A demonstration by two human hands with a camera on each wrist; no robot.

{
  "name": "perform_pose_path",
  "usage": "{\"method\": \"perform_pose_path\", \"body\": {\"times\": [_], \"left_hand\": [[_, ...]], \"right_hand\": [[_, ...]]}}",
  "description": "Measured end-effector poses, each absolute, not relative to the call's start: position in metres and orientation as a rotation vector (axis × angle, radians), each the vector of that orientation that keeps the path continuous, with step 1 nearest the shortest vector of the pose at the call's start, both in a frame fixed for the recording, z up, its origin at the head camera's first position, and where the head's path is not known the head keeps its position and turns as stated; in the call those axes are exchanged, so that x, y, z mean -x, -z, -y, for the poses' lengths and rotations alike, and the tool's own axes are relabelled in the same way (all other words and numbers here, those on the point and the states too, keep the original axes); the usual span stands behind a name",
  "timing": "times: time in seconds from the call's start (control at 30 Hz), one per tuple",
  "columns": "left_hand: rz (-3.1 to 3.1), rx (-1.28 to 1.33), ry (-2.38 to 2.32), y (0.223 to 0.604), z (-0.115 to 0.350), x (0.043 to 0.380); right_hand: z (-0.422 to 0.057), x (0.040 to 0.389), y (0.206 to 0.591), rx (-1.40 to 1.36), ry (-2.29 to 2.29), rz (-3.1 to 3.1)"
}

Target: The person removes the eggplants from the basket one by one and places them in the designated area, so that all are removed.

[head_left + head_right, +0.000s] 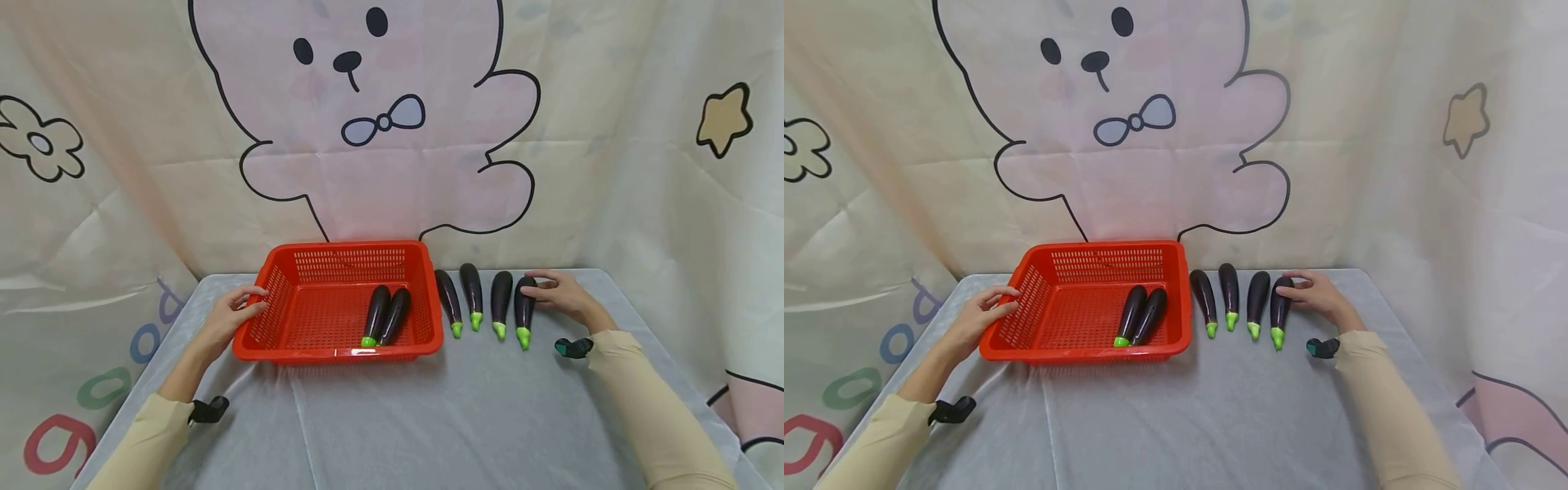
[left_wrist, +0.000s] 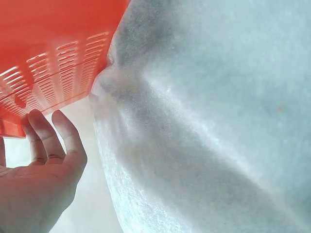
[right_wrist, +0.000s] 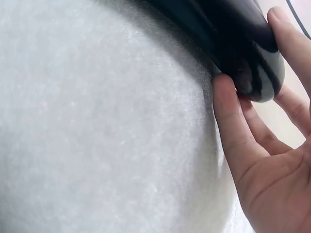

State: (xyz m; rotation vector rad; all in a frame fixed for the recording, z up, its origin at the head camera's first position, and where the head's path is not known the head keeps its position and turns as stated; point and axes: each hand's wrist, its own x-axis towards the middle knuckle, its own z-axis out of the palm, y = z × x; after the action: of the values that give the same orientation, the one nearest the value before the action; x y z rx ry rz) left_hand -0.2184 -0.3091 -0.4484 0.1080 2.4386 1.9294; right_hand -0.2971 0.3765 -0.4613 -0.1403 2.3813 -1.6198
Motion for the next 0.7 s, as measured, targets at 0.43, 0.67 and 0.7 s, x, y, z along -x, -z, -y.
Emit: {"method": "perform_pose_path", "body": {"times": [0.43, 0.67, 0.7], "left_hand": [[-2.388, -0.122, -1.974, 0.451, 0.309, 0.217], [-2.472, -0.102, -1.909, 0.446, 0.307, 0.216], [-2.488, -0.100, -1.896, 0.445, 0.306, 0.216]], "right_hand": [[-0.376, 0.296, 0.454, 0.162, 1.415, -2.574], [-0.383, 0.297, 0.436, 0.174, 1.391, -2.666], [-0.384, 0.297, 0.434, 0.178, 1.416, -2.672]]}}
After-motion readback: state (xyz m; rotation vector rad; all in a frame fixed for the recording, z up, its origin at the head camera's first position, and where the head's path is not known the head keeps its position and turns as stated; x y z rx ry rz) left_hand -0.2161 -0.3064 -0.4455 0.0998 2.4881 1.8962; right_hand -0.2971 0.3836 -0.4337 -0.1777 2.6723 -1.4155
